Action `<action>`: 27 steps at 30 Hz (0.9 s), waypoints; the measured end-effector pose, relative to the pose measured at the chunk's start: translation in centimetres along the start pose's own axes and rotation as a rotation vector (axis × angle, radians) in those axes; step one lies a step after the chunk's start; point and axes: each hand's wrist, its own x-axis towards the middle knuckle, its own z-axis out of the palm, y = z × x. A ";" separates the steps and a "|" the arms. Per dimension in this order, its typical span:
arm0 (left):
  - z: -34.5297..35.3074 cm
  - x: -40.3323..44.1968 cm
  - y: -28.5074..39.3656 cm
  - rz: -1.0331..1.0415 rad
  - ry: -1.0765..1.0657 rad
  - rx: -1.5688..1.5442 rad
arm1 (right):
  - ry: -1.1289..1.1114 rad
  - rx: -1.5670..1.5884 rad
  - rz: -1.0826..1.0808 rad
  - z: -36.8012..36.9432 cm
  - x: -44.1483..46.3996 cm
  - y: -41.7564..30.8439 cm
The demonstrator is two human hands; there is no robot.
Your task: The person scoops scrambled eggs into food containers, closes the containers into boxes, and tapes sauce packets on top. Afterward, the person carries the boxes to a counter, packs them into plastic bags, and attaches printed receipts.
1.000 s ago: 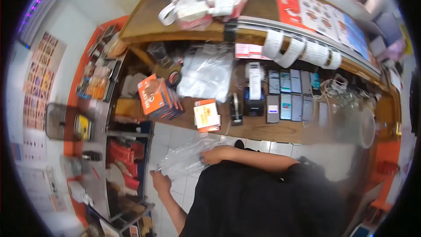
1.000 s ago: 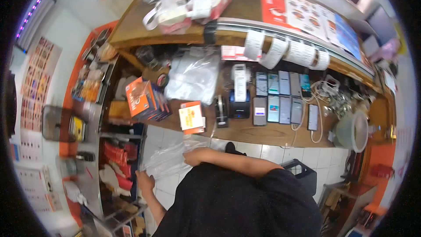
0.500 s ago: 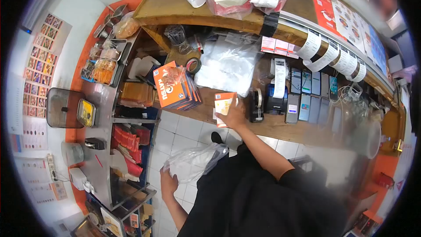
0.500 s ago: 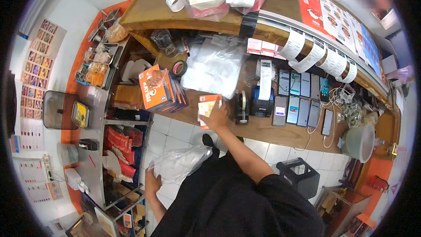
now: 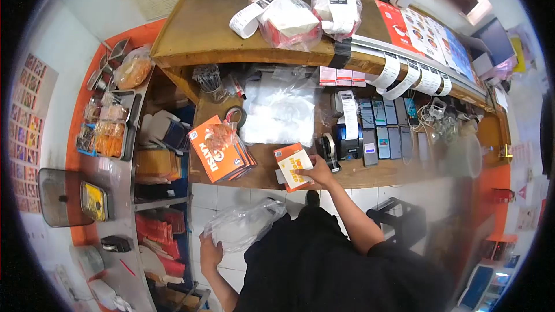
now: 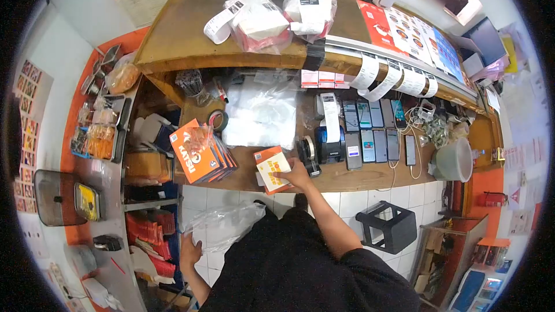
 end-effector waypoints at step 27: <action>1.7 -0.2 -10.3 -0.013 -0.036 0.128 | 0.462 -0.423 -0.505 2.8 15.0 -8.5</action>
